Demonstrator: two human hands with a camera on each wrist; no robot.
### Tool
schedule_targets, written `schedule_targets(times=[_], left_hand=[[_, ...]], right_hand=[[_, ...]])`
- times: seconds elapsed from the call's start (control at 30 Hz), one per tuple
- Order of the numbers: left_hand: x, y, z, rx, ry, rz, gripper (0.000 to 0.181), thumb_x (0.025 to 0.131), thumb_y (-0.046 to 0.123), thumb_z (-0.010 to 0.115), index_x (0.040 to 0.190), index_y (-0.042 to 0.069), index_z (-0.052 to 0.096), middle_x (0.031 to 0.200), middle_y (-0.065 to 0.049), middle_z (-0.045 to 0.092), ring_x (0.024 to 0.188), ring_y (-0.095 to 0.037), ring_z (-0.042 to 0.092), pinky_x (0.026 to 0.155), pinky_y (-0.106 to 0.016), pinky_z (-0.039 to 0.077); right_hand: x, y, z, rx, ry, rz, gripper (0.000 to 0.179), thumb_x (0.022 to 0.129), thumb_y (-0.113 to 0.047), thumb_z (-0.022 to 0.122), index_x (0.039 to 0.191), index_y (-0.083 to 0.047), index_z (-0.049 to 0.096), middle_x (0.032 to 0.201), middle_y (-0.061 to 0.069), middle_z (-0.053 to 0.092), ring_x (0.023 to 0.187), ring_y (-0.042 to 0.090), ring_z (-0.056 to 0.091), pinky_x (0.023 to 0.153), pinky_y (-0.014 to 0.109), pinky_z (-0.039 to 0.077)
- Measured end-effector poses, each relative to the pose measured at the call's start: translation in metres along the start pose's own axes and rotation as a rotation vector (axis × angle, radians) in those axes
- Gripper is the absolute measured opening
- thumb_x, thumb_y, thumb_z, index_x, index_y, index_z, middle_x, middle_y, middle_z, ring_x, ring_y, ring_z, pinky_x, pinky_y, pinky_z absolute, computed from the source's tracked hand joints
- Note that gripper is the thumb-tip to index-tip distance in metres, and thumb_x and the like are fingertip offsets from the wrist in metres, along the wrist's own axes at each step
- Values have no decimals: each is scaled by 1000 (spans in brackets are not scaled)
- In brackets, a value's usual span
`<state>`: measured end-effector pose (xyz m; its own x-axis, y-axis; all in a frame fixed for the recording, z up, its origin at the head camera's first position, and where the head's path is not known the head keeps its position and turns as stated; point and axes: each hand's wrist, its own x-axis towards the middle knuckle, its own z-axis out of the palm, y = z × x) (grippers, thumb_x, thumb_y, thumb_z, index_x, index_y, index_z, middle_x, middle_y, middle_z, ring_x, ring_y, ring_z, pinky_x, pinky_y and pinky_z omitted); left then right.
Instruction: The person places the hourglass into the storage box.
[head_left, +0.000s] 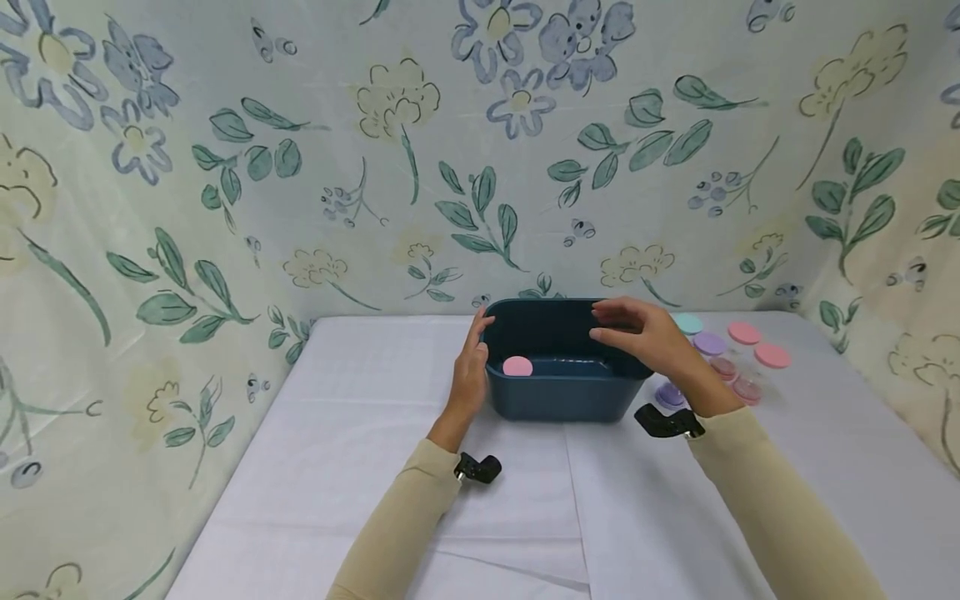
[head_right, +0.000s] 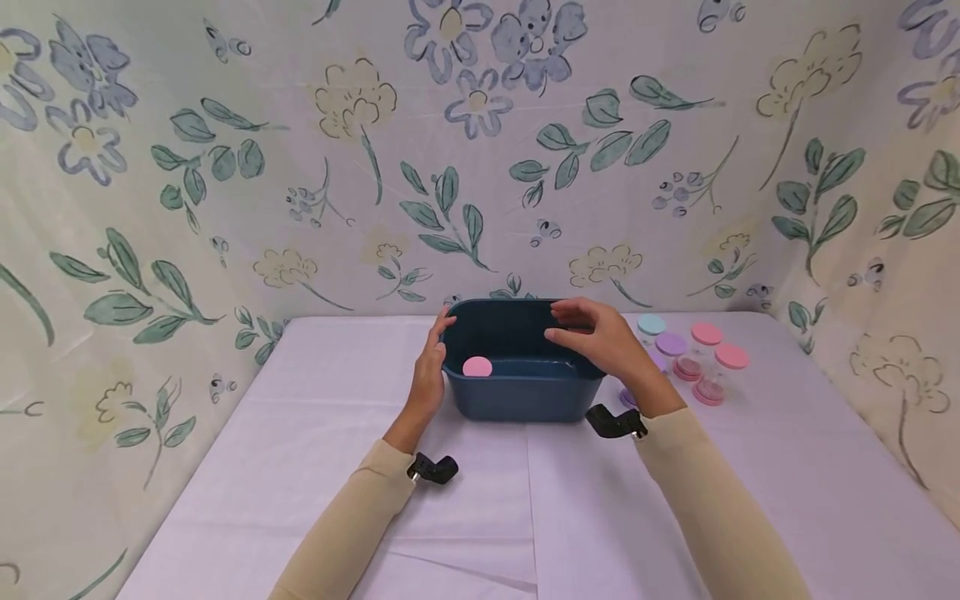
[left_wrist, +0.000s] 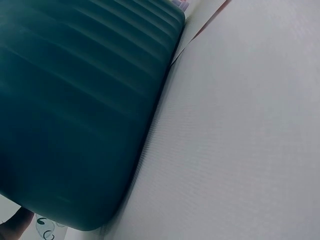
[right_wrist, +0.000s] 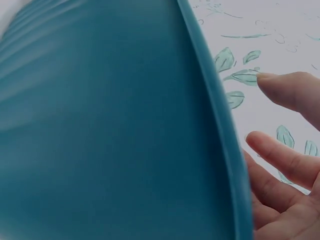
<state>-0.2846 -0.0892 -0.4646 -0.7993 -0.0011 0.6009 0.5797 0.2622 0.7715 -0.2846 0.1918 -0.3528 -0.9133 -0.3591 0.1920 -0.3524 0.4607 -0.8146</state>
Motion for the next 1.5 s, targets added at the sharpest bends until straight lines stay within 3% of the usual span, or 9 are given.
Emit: schedule_targets(times=[0.23, 0.43, 0.67, 0.73, 0.93, 1.07, 1.3, 1.4, 1.5], left_hand=[[-1, 0, 1, 33, -2, 5, 52, 101, 26, 23, 149, 11, 33, 157, -6, 27, 146, -17, 19, 115, -51, 19], [0, 2, 0, 11, -3, 24, 50, 101, 11, 23, 150, 6, 31, 157, -7, 28, 146, -24, 18, 114, -54, 18], [-2, 41, -6, 1, -21, -8, 50, 98, 9, 25, 146, -6, 30, 155, -17, 27, 145, -34, 19, 114, -54, 18], [-2, 45, -7, -2, -19, -3, 51, 98, 10, 25, 146, -6, 30, 155, -18, 28, 145, -34, 19, 114, -55, 19], [-3, 42, -6, -15, -25, 9, 49, 97, 3, 25, 145, -7, 32, 155, -21, 26, 145, -36, 18, 112, -58, 20], [-5, 41, -6, -13, -26, 13, 48, 97, 5, 25, 143, -8, 35, 156, -20, 24, 145, -35, 19, 113, -57, 19], [-5, 41, -6, 0, -21, 2, 48, 96, 6, 25, 141, -7, 38, 156, -19, 25, 145, -34, 20, 114, -54, 18], [-4, 41, -6, 12, -25, 5, 48, 97, 5, 25, 142, -7, 38, 156, -19, 25, 145, -33, 20, 114, -54, 18], [-4, 41, -6, 21, -23, 12, 48, 98, 6, 25, 142, -7, 37, 156, -18, 26, 145, -34, 20, 114, -54, 18]], right_hand=[[-12, 6, -11, -25, 63, 25, 61, 88, -40, 67, 138, -10, 51, 137, 10, 54, 125, 30, 51, 99, 51, 43], [-20, 11, -20, -22, 121, 41, 62, 88, -41, 66, 139, -10, 49, 138, 12, 53, 126, 33, 49, 101, 52, 41], [-30, 18, -32, -24, 173, 102, 63, 88, -43, 66, 140, -13, 47, 139, 9, 51, 126, 33, 49, 101, 53, 41], [-32, 22, -35, -32, 187, 103, 62, 88, -42, 66, 141, -14, 47, 139, 9, 51, 126, 31, 50, 100, 46, 43], [-40, 30, -44, -65, 247, 96, 61, 89, -43, 65, 140, -15, 48, 138, 8, 53, 124, 29, 51, 85, 9, 43], [-47, 34, -49, -41, 288, 113, 61, 88, -42, 66, 141, -15, 48, 138, 9, 52, 124, 30, 51, 82, 5, 42], [-60, 41, -58, 6, 343, 170, 63, 88, -42, 66, 143, -20, 46, 142, 7, 49, 126, 27, 51, 80, 8, 45], [-64, 44, -62, 11, 363, 220, 66, 87, -46, 64, 146, -24, 43, 147, 3, 45, 132, 30, 43, 96, 22, 45], [-66, 48, -64, 20, 384, 243, 68, 88, -48, 63, 147, -26, 40, 150, 1, 41, 139, 30, 35, 109, 40, 34]])
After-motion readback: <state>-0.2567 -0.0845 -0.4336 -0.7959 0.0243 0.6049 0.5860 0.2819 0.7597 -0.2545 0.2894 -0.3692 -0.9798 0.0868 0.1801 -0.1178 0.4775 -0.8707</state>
